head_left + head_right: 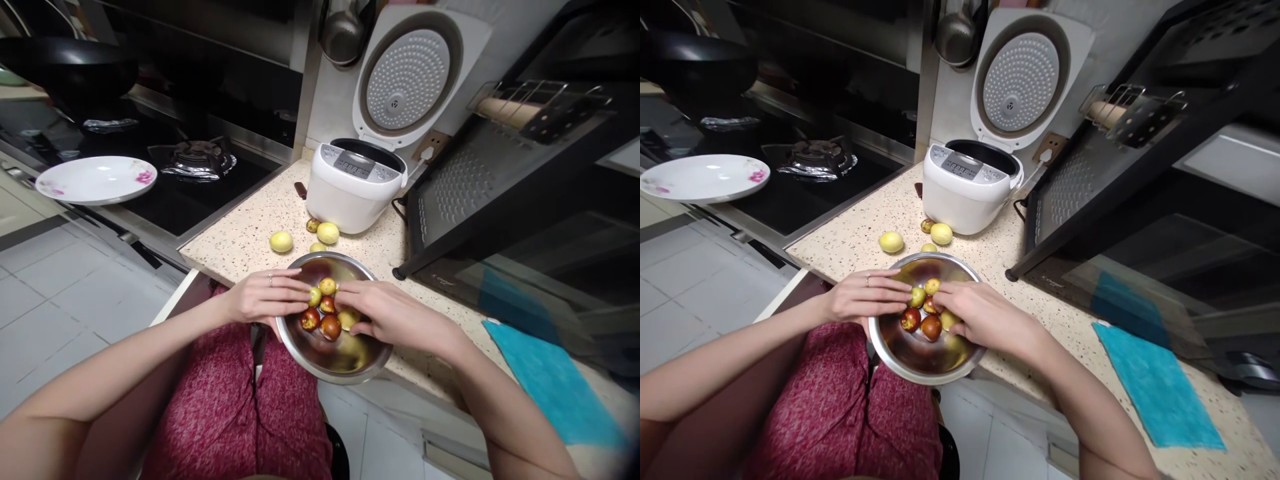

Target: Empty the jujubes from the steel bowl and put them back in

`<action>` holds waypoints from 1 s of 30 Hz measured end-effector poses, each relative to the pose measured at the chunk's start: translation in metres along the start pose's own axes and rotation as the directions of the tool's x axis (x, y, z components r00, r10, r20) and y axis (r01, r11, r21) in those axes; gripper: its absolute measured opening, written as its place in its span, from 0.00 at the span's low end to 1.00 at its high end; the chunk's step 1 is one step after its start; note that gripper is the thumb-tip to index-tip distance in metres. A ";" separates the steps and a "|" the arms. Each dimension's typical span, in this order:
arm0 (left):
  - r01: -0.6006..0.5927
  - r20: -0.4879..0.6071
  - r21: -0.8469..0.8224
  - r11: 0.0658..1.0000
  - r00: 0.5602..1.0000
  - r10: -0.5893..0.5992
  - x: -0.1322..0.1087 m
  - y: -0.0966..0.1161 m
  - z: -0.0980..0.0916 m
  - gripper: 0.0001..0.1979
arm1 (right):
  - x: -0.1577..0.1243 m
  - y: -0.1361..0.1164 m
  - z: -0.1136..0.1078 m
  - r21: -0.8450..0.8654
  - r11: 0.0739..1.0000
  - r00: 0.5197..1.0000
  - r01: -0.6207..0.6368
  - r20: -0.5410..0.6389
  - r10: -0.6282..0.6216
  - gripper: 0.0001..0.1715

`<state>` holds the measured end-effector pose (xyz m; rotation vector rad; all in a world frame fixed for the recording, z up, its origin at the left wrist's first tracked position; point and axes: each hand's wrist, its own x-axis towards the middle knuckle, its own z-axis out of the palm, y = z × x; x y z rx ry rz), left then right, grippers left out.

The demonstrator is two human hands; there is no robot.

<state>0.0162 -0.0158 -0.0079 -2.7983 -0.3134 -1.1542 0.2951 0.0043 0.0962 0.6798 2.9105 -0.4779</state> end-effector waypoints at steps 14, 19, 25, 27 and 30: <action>-0.242 -0.104 0.238 0.941 0.956 0.273 0.034 0.076 0.010 0.19 | 0.010 0.056 -0.010 0.146 0.988 0.831 -0.045 -0.543 0.118 0.08; -0.241 -0.182 0.213 0.947 0.942 0.281 0.032 0.095 0.024 0.14 | 0.021 0.071 0.006 0.152 0.987 0.870 0.044 -0.492 0.037 0.16; -0.268 -0.269 0.260 0.928 0.903 0.336 0.024 0.107 0.043 0.11 | 0.031 0.072 0.016 0.214 0.957 0.927 0.195 -0.359 -0.108 0.19; -0.273 -0.231 0.261 0.926 0.914 0.335 0.023 0.108 0.044 0.11 | 0.034 0.072 0.020 0.210 0.950 0.929 0.232 -0.338 -0.152 0.19; -0.258 -0.213 0.243 0.935 0.926 0.311 0.025 0.108 0.041 0.14 | 0.038 0.069 0.026 0.156 0.958 0.934 0.241 -0.304 -0.186 0.20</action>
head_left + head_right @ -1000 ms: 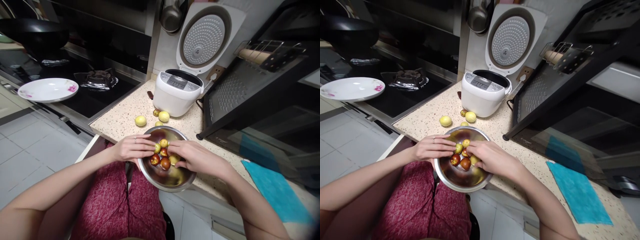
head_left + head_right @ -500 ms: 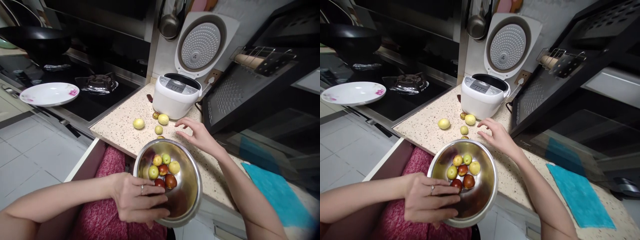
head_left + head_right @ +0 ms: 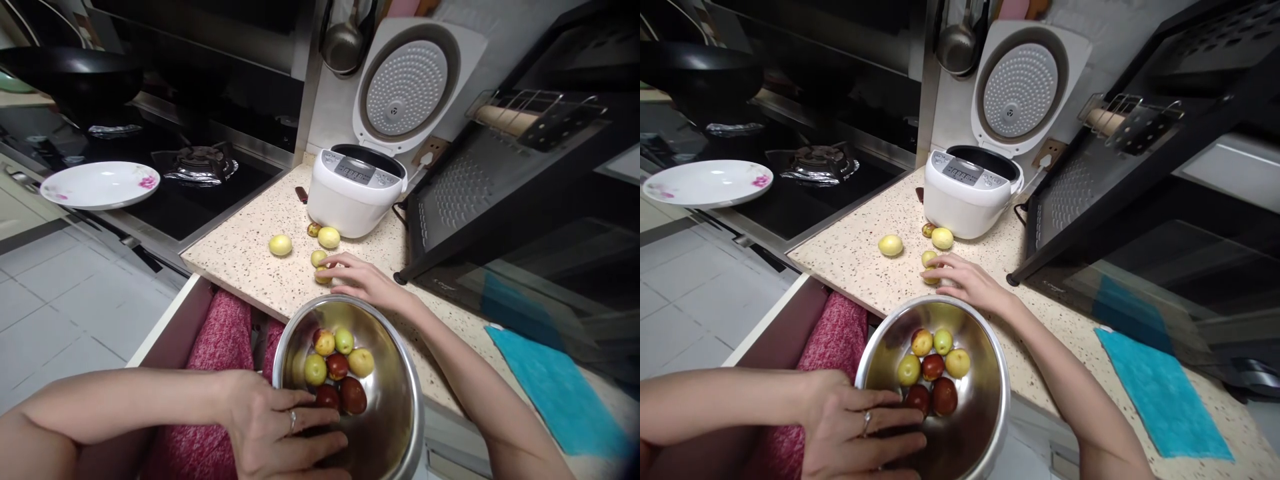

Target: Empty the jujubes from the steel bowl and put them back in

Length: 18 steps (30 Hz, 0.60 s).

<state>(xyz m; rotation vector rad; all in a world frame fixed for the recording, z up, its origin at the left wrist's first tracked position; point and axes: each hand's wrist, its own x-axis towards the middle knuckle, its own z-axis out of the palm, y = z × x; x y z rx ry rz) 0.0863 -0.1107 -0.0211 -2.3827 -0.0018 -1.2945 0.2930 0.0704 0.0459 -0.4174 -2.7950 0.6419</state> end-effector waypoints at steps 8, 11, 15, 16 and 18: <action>0.067 0.122 -0.006 0.998 0.990 -0.066 0.013 -0.016 -0.016 0.15 | 0.002 -0.006 0.002 -0.080 0.990 0.992 -0.118 0.038 0.121 0.16; 0.077 0.166 0.009 0.997 0.983 -0.077 0.013 -0.023 -0.021 0.15 | -0.003 0.000 -0.008 -0.105 0.988 0.993 -0.115 0.012 0.117 0.16; 0.084 0.196 0.019 0.996 0.977 -0.086 0.012 -0.031 -0.023 0.14 | -0.012 -0.002 -0.032 -0.158 0.982 0.986 -0.109 -0.141 0.086 0.17; 0.084 0.203 0.020 0.996 0.975 -0.086 0.011 -0.032 -0.023 0.14 | -0.015 -0.007 -0.039 -0.159 0.981 0.983 -0.113 -0.160 0.087 0.17; 0.087 0.219 0.023 0.996 0.972 -0.090 0.010 -0.035 -0.023 0.13 | -0.018 -0.021 -0.049 -0.147 0.983 0.987 -0.113 -0.128 0.094 0.18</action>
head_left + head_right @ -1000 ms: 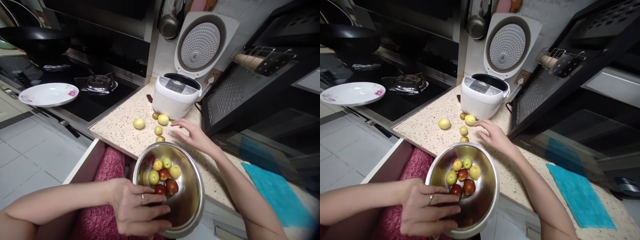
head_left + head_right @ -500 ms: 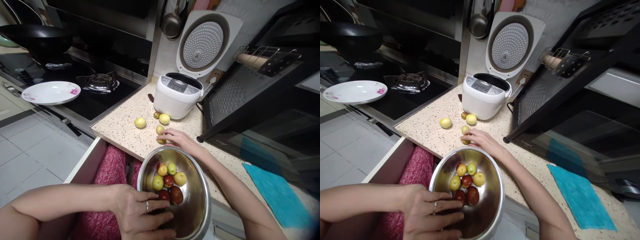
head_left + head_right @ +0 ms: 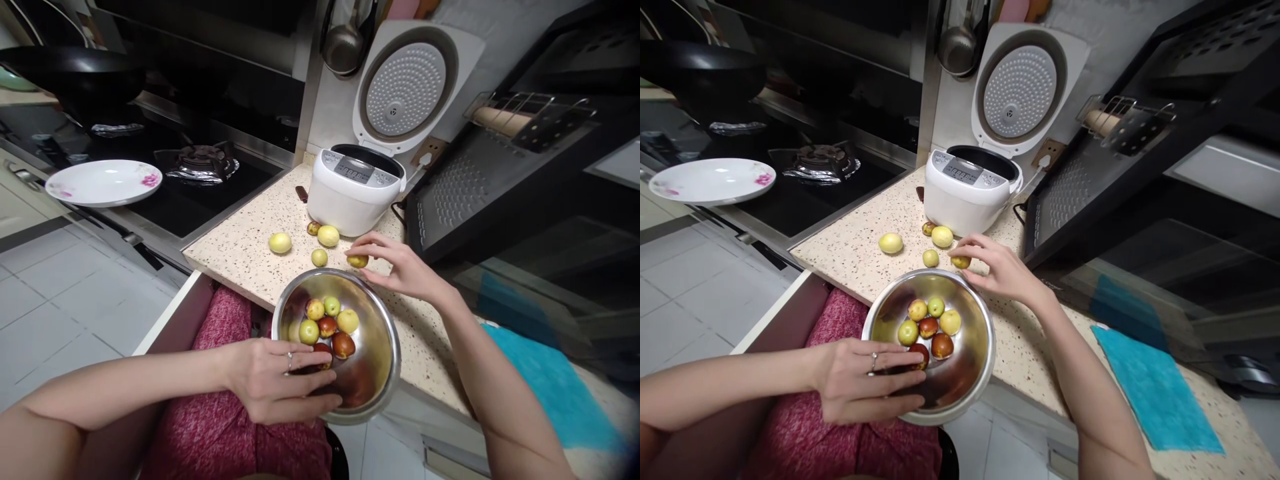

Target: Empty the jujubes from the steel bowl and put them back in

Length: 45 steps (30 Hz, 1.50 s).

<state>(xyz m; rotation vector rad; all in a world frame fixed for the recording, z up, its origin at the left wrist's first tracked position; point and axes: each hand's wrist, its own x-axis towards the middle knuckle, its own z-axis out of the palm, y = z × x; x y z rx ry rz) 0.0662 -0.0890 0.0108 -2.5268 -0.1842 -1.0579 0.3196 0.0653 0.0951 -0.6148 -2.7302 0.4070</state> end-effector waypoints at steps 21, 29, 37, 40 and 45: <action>0.162 0.038 -0.069 0.984 0.986 -0.160 -0.044 -0.052 0.007 0.38 | 0.001 -0.037 0.015 -0.047 0.997 0.925 -0.063 0.373 0.077 0.06; 0.217 0.083 -0.249 0.944 0.976 -0.203 -0.056 -0.074 0.016 0.42 | 0.010 -0.014 0.003 0.015 1.000 0.997 -0.019 0.069 0.018 0.09; 0.248 0.098 -0.374 0.894 0.969 -0.228 -0.056 -0.079 0.016 0.40 | 0.061 0.025 0.018 0.123 0.992 0.998 0.035 0.040 -0.040 0.13; 0.242 0.092 -0.389 0.889 0.970 -0.224 -0.056 -0.080 0.016 0.40 | 0.081 0.027 0.027 0.173 0.983 0.980 0.069 0.174 -0.099 0.14; 0.254 0.111 -0.406 0.878 0.967 -0.229 -0.056 -0.081 0.015 0.39 | 0.091 0.032 0.037 0.161 0.982 0.959 0.101 0.245 -0.139 0.13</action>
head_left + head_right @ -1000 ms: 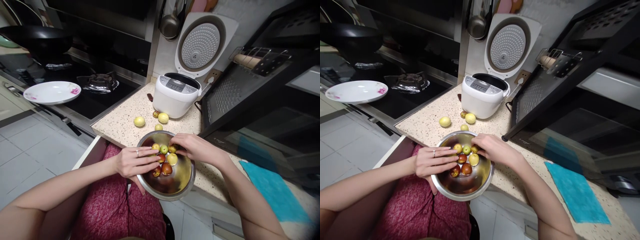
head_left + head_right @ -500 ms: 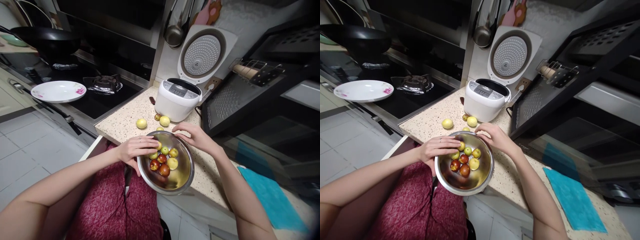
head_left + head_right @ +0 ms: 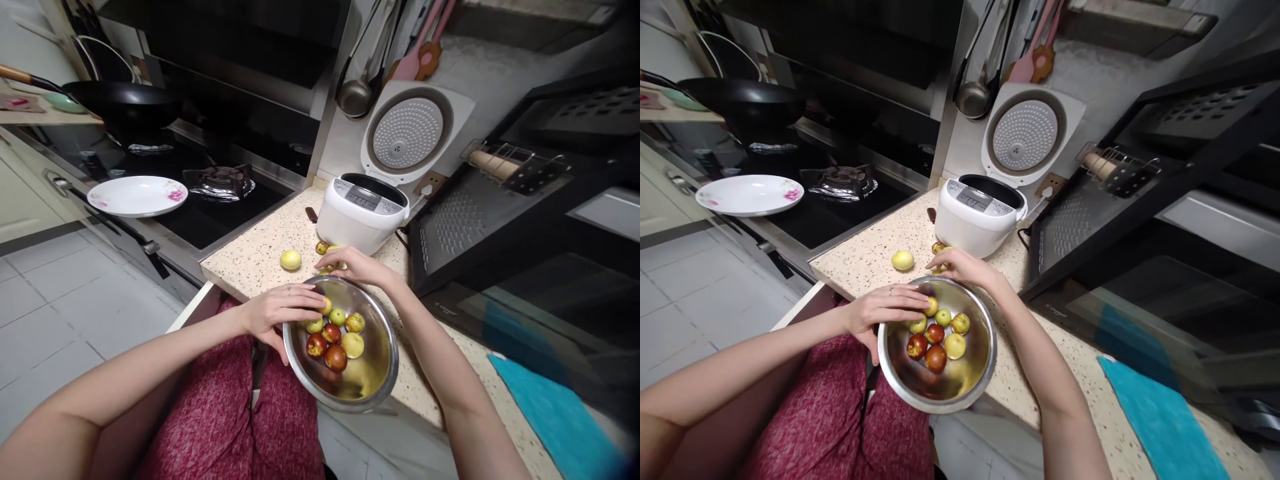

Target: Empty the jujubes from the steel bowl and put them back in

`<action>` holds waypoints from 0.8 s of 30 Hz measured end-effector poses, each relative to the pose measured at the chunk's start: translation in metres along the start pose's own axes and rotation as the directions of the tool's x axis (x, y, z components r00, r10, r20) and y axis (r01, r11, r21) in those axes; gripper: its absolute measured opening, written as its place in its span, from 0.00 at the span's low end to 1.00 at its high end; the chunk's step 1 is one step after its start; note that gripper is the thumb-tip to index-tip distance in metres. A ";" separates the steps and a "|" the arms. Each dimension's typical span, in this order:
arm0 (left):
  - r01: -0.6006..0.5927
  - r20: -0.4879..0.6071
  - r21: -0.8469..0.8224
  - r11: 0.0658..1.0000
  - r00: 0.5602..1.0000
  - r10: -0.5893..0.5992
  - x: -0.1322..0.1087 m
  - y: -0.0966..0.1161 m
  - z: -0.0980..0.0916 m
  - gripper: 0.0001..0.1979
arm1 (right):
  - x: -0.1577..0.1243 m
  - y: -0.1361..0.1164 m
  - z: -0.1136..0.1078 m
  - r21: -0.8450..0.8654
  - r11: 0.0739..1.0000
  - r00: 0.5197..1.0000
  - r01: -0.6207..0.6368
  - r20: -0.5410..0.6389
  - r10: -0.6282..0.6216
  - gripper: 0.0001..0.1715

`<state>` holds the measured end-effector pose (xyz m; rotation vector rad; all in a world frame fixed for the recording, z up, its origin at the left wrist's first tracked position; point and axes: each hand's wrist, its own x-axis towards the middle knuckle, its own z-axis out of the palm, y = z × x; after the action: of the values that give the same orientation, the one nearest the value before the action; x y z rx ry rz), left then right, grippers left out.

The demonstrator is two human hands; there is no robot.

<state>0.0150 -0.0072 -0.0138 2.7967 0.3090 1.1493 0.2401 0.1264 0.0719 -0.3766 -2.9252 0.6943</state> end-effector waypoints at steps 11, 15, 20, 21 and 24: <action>-0.011 -0.032 -0.014 1.000 0.999 0.011 0.000 -0.001 0.001 0.39 | -0.006 0.013 0.003 0.021 0.993 0.991 -0.116 0.071 0.114 0.16; 0.003 -0.031 -0.007 1.000 1.000 -0.003 0.000 0.000 0.000 0.39 | -0.014 0.004 -0.010 -0.017 0.996 0.995 -0.088 -0.040 0.087 0.15; 0.013 -0.046 0.006 1.000 0.999 -0.012 -0.001 0.000 0.002 0.38 | -0.030 -0.023 -0.032 -0.036 0.996 0.991 -0.086 -0.106 0.082 0.17; 0.017 -0.047 0.008 1.000 0.999 -0.016 -0.002 0.000 0.002 0.38 | -0.032 -0.029 -0.034 -0.047 0.995 0.993 -0.094 -0.073 0.090 0.17; 0.029 -0.039 0.012 1.000 0.999 -0.028 -0.003 0.000 0.003 0.39 | -0.031 -0.046 -0.030 -0.103 0.987 0.989 -0.127 0.068 0.134 0.16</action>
<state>0.0154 -0.0078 -0.0179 2.7742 0.3593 1.2005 0.2650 0.0916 0.1182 -0.5690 -3.0352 0.5925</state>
